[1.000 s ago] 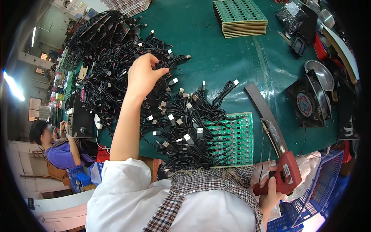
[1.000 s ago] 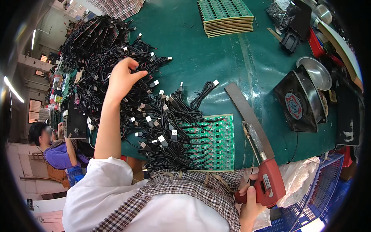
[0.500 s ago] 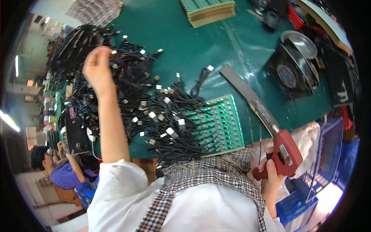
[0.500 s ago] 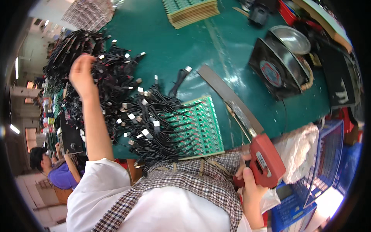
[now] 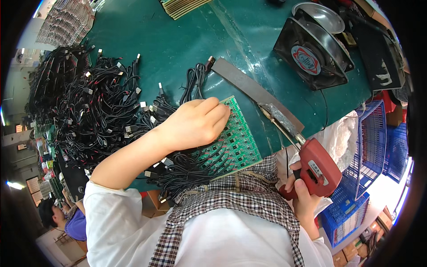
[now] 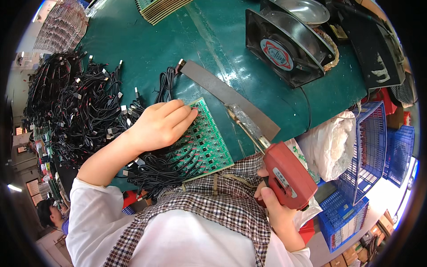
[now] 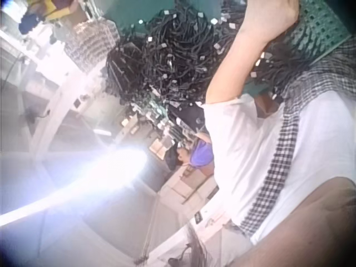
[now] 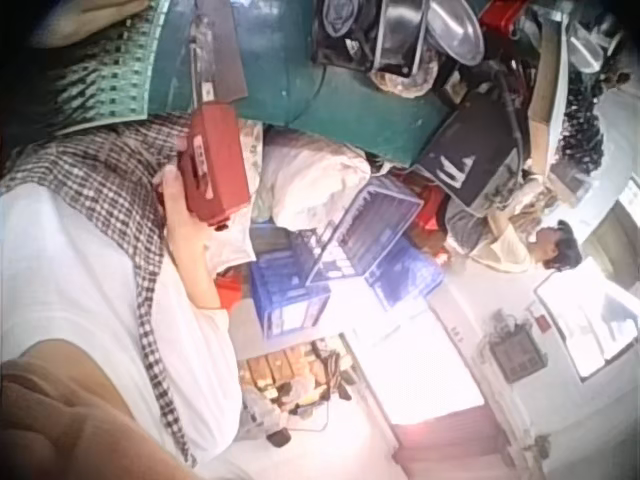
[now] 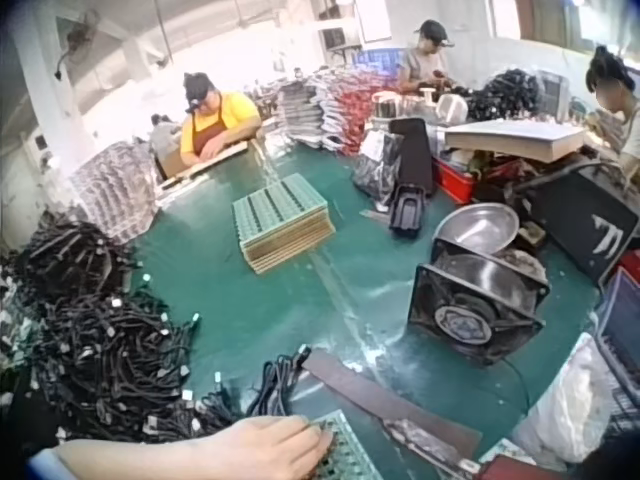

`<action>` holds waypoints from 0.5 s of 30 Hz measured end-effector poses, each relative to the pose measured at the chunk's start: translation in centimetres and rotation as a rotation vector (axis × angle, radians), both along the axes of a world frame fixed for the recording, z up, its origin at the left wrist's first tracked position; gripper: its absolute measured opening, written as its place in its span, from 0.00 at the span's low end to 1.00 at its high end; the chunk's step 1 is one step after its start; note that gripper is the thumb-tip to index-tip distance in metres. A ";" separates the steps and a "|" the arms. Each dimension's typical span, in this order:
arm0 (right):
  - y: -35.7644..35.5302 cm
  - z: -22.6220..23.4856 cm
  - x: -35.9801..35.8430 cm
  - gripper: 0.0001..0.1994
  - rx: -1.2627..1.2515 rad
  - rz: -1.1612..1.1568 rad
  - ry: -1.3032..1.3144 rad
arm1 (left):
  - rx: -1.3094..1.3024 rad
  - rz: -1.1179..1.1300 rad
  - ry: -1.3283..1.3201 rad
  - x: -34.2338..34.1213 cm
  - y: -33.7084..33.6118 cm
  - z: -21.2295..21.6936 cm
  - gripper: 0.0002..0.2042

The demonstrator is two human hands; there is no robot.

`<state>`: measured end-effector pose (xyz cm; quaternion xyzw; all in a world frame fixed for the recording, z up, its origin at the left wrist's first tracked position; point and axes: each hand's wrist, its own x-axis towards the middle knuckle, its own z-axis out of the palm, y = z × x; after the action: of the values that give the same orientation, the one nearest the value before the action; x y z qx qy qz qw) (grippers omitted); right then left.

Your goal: The person takes USB cables from a pile and solders them onto a circuit board using a soldering tool.

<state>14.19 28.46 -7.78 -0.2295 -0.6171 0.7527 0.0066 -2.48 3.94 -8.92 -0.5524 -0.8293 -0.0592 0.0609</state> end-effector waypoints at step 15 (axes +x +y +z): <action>0.0 0.5 -1.4 0.31 -0.079 0.149 -0.055 | 0.030 -0.001 0.069 0.4 0.3 0.0 0.15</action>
<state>12.79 28.49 -7.30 -0.2035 -0.6022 0.7683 -0.0753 -2.09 4.23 -8.93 -0.5534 -0.8255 -0.0522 0.0977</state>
